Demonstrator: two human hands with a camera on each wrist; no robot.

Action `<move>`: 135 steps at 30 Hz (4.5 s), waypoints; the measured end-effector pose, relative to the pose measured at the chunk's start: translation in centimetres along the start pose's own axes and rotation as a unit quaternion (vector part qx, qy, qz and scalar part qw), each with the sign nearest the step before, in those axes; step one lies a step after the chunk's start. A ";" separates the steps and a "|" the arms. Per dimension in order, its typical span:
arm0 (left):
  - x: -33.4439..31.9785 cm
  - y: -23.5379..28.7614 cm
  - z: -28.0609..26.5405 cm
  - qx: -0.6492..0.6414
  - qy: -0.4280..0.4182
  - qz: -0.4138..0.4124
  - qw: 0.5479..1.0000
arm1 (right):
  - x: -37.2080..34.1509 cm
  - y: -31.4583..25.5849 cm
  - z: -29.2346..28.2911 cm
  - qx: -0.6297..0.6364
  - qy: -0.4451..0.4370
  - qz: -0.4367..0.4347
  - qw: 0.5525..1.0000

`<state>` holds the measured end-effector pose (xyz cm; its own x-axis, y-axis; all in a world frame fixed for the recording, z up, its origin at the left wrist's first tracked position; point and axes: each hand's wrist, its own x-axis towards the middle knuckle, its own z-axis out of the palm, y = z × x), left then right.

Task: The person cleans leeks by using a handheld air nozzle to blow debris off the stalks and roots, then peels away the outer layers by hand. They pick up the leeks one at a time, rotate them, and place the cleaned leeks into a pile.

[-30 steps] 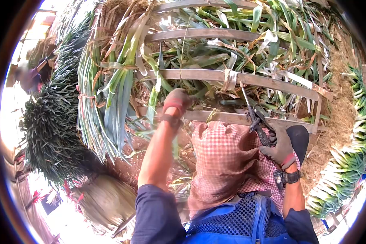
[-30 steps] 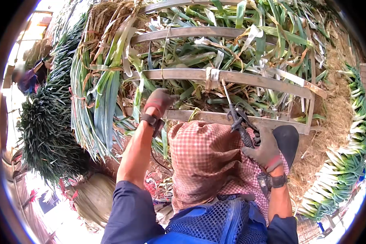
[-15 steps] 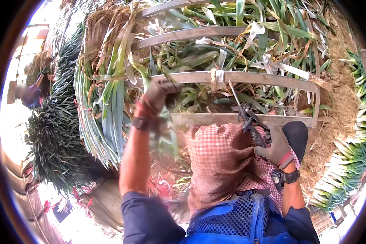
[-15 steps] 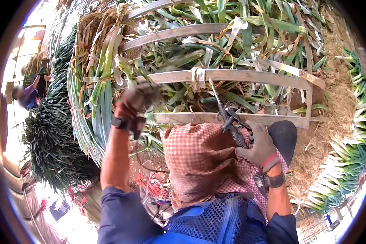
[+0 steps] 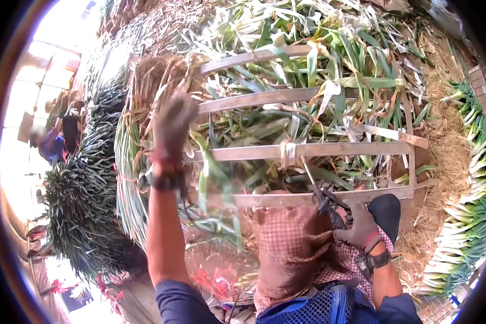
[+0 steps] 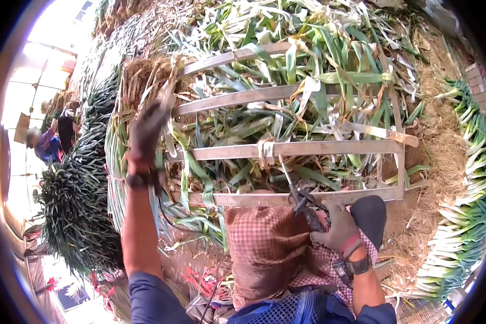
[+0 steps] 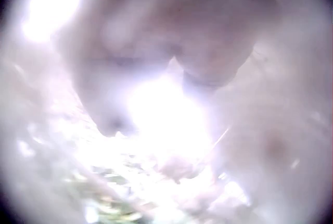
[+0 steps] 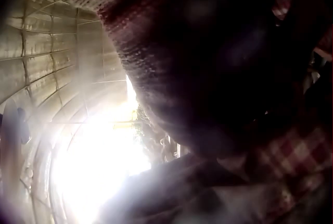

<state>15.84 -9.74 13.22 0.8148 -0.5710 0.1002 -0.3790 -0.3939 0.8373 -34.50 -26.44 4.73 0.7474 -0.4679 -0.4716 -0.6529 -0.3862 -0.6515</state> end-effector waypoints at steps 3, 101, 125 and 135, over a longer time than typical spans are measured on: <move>-10.1 -13.7 -4.2 0.403 0.099 -0.025 0.909 | 0.0 0.4 0.1 -0.017 -0.008 -0.021 1.000; -3.9 -23.1 -1.8 0.172 0.003 -0.275 0.946 | 3.1 -2.0 2.9 -0.076 0.015 -0.008 0.997; -11.6 -4.4 15.2 0.088 0.061 -0.075 0.991 | -11.1 -5.3 -9.0 0.014 0.195 0.010 0.981; -28.7 17.3 12.6 -0.463 -0.130 -0.215 0.850 | -11.2 -11.2 -1.5 -0.239 0.203 -0.203 0.928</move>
<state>-19.64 -9.20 18.09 0.6214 -0.7043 -0.3434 0.5349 0.0610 0.8427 -35.75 -18.02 18.18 0.8992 -0.4301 0.0807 -0.3801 -0.8589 -0.3433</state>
